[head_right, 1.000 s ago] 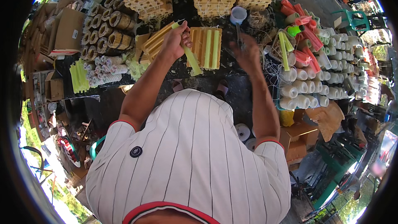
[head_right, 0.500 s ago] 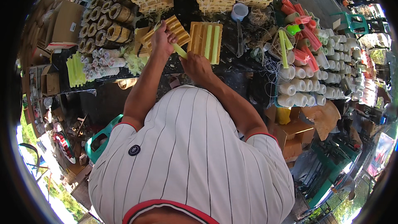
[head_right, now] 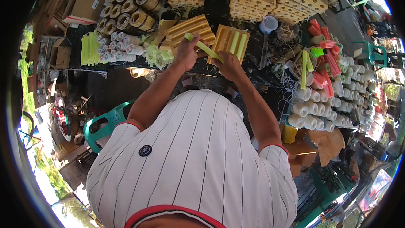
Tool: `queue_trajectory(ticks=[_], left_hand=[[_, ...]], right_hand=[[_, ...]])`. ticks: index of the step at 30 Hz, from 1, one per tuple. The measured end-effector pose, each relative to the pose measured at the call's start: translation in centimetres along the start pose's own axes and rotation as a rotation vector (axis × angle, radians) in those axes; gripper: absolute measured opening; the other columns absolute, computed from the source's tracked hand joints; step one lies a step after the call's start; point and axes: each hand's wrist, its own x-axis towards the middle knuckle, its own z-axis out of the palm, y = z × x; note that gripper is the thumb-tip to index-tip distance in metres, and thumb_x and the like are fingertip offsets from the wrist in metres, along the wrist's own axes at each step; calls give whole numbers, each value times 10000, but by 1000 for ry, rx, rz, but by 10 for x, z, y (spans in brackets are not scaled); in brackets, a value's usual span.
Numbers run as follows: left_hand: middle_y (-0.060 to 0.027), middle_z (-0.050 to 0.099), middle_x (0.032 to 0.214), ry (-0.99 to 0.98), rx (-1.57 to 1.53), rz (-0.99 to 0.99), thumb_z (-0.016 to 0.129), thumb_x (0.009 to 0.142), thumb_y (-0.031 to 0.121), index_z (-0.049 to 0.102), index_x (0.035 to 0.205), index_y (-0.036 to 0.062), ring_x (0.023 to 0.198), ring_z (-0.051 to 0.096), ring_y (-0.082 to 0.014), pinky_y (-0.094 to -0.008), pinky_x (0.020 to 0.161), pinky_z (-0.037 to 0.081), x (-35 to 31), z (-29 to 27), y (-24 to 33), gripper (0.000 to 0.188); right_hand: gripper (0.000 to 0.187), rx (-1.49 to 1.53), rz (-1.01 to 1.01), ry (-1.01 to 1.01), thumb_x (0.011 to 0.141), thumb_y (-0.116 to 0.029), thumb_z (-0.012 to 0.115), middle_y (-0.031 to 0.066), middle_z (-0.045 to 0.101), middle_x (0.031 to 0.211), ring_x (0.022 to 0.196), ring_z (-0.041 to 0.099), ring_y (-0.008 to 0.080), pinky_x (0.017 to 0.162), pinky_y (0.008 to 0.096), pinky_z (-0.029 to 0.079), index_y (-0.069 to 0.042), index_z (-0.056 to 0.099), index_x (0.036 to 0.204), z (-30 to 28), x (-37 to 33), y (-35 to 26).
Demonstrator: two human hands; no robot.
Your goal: The person cuts a yellow corrugated block into smaller pieces using a knife, then inserts green plastic strips into the grooves. The person ties the assembled pieces together with white string and places them on the work surface.
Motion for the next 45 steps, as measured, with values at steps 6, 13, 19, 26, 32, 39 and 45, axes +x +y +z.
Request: queue_trajectory(ticks=[6, 13, 19, 26, 32, 39, 45], left_hand=[[-125, 663, 1031, -51, 156, 76, 713, 1018, 96, 575, 1162, -66, 940, 722, -215, -394, 824, 689, -31, -37, -12, 257], [-134, 719, 958, 67, 33, 148, 760, 969, 57, 647, 1094, -85, 858, 766, -236, -361, 758, 683, -69, -94, -5, 221], [-137, 743, 972, 291, -152, 356, 775, 965, 90, 647, 1141, -47, 881, 776, -236, -362, 745, 682, -91, -161, 38, 257], [-137, 722, 1072, 416, -212, 424, 713, 1014, 97, 599, 1173, -11, 981, 760, -248, -395, 824, 696, -113, -238, 109, 223], [-112, 709, 1064, 289, -237, 462, 732, 1013, 146, 579, 1200, -19, 970, 730, -206, -373, 836, 678, -94, -268, 136, 292], [-218, 781, 953, 1151, 1153, 456, 694, 986, 489, 691, 1185, 10, 860, 777, -364, -466, 760, 596, -51, -475, 326, 518], [-212, 765, 1100, 1301, 1814, 222, 640, 971, 573, 714, 1160, 70, 1032, 740, -429, -549, 867, 583, 62, -717, 384, 542]], right_hand=[[156, 64, -407, 290, 1006, -121, 687, 212, 689, 852, 817, 709, 409, 707, 495, 530, 8, 652, 1086, 62, -2, 8], [288, -1, -379, 30, 1037, -200, 680, 182, 594, 655, 558, 587, 325, 548, 425, 462, 5, 618, 845, 73, 2, -37], [339, 182, -275, -324, 1053, -255, 663, 178, 550, 651, 549, 484, 297, 555, 405, 432, 14, 597, 857, 81, 35, -71], [236, -132, -555, -273, 1003, -161, 677, 231, 603, 755, 691, 618, 374, 643, 461, 465, 28, 547, 951, 131, 84, -199], [203, -135, -437, -302, 961, -106, 697, 214, 615, 788, 735, 646, 347, 681, 448, 493, 24, 553, 1020, 189, 128, -253], [116, -172, -115, -206, 942, -76, 682, 142, 587, 754, 707, 611, 305, 682, 437, 493, -6, 590, 940, 182, 132, -176], [105, -337, -104, 55, 902, -67, 707, 177, 682, 861, 833, 675, 422, 732, 486, 516, -22, 621, 943, 174, 106, -79]])
